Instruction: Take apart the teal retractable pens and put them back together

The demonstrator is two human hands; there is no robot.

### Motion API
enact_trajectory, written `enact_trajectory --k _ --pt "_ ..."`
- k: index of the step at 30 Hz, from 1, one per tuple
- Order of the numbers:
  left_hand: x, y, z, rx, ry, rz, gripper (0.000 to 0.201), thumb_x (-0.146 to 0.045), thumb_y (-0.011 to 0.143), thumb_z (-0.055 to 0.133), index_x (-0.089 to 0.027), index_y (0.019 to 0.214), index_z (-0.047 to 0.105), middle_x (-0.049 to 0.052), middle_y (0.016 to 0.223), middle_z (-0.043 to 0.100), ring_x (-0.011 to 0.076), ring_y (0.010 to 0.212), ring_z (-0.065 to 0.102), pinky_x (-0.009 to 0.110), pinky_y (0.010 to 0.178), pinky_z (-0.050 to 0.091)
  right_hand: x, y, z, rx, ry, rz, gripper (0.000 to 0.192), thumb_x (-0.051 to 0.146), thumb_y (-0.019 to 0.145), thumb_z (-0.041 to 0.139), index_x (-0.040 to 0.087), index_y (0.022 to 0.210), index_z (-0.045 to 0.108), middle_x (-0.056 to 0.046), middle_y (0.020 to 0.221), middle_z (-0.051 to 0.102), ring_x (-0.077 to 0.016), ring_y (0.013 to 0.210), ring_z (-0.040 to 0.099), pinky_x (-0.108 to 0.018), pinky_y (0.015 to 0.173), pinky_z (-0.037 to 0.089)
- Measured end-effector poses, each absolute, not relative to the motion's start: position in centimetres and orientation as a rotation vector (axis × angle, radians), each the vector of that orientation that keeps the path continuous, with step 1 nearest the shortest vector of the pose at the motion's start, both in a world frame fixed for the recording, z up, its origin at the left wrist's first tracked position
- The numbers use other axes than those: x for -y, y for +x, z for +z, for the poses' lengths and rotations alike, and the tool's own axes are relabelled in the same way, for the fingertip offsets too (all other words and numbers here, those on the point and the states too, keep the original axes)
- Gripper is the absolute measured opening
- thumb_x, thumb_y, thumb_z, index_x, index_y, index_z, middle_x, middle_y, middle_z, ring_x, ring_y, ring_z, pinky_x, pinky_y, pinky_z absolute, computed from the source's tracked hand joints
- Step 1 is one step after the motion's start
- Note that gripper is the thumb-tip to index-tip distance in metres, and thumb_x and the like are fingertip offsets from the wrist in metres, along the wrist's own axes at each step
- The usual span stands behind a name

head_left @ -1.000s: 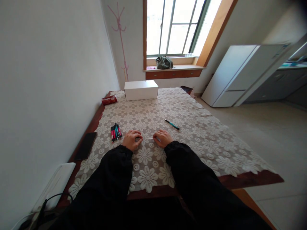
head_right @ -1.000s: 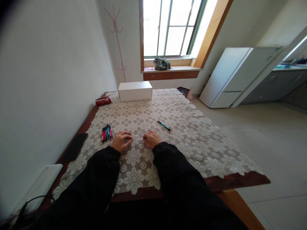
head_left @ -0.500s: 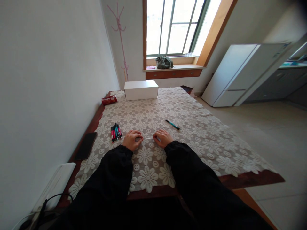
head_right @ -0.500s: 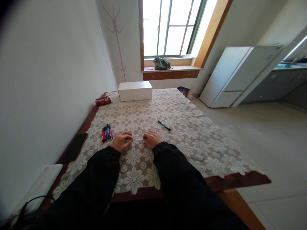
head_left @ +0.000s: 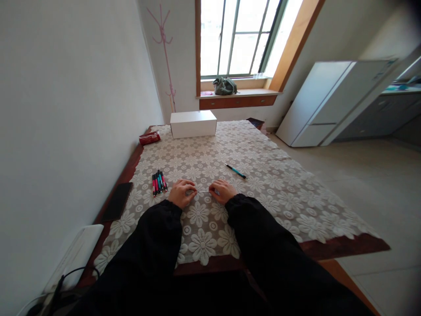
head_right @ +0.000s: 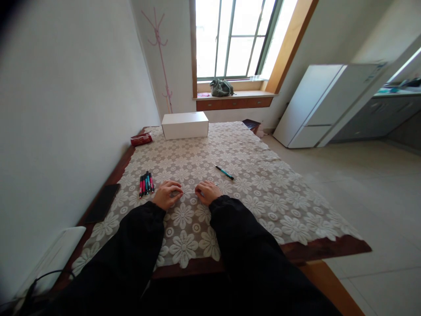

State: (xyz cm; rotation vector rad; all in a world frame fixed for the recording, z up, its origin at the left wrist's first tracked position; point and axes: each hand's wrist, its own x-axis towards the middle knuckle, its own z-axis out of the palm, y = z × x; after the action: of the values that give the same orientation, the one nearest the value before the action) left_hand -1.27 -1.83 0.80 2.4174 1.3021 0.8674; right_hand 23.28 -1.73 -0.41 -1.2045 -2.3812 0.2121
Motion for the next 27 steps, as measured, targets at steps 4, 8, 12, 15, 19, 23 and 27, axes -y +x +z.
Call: enact_trajectory --k 4,8,12,15,19,23,27 --pt "1.86 -1.26 0.85 -1.263 2.435 0.873 0.008 -0.031 0.081 0.069 -0.026 0.082 0.074 0.004 0.106 0.069 0.0228 0.11 0.058 0.041 0.104 0.042 1.66 23.11 -0.45 2.394 -1.133 0.283 0.007 0.022 0.087 0.059 0.021 0.087 0.065 -0.002 0.084 0.066 -0.0173 0.085 0.058 -0.029 0.082 0.043" --pt "1.87 -1.25 0.92 -1.212 2.454 0.863 0.009 -0.032 0.083 0.067 -0.026 0.082 0.074 0.004 0.106 0.07 0.0221 0.109 0.058 0.041 0.104 0.042 1.84 22.95 -0.51 2.374 -1.129 0.384 0.009 0.022 0.089 0.057 0.022 0.091 0.066 -0.002 0.085 0.067 -0.0154 0.081 0.06 -0.026 0.077 0.044" --pt "1.98 -1.17 1.05 -1.171 2.48 0.876 0.011 -0.033 0.085 0.065 -0.026 0.085 0.073 0.004 0.106 0.07 0.0213 0.11 0.057 0.04 0.103 0.042 2.11 22.77 -0.6 2.379 -1.154 0.465 0.016 0.024 0.092 0.054 0.023 0.102 0.067 -0.002 0.087 0.068 -0.0152 0.08 0.062 -0.025 0.074 0.045" --pt "2.16 -1.03 1.17 -1.156 2.503 0.839 0.013 -0.034 0.086 0.063 -0.026 0.085 0.073 0.004 0.106 0.07 0.0213 0.111 0.057 0.04 0.104 0.041 2.19 22.61 -0.6 2.416 -1.076 0.477 0.019 0.025 0.093 0.052 0.023 0.104 0.068 -0.004 0.093 0.069 -0.0168 0.088 0.063 -0.027 0.08 0.046" --pt "2.34 -0.88 1.18 -1.12 2.521 0.822 0.015 -0.035 0.088 0.061 -0.026 0.086 0.072 0.004 0.105 0.07 0.0209 0.111 0.057 0.04 0.105 0.04 2.18 22.45 -0.62 2.418 -1.055 0.475 0.019 0.026 0.093 0.052 0.022 0.1 0.069 -0.005 0.093 0.07 -0.0172 0.089 0.064 -0.027 0.08 0.047" --pt "2.26 -0.92 1.23 -1.125 2.511 0.861 0.015 -0.035 0.088 0.062 -0.025 0.092 0.072 0.004 0.105 0.07 0.0209 0.11 0.058 0.039 0.105 0.041 2.15 22.38 -0.78 2.386 -1.105 0.462 0.016 0.023 0.093 0.053 0.022 0.099 0.068 -0.004 0.092 0.069 -0.0167 0.088 0.063 -0.027 0.08 0.046" --pt "2.06 -1.19 1.32 -1.25 2.456 0.951 0.023 -0.035 0.085 0.064 -0.023 0.105 0.068 0.005 0.107 0.069 0.0228 0.11 0.058 0.039 0.101 0.043 1.99 22.44 -0.9 2.335 -1.122 0.415 0.015 0.02 0.092 0.052 0.02 0.095 0.067 -0.005 0.09 0.068 -0.0173 0.089 0.062 -0.027 0.081 0.046"
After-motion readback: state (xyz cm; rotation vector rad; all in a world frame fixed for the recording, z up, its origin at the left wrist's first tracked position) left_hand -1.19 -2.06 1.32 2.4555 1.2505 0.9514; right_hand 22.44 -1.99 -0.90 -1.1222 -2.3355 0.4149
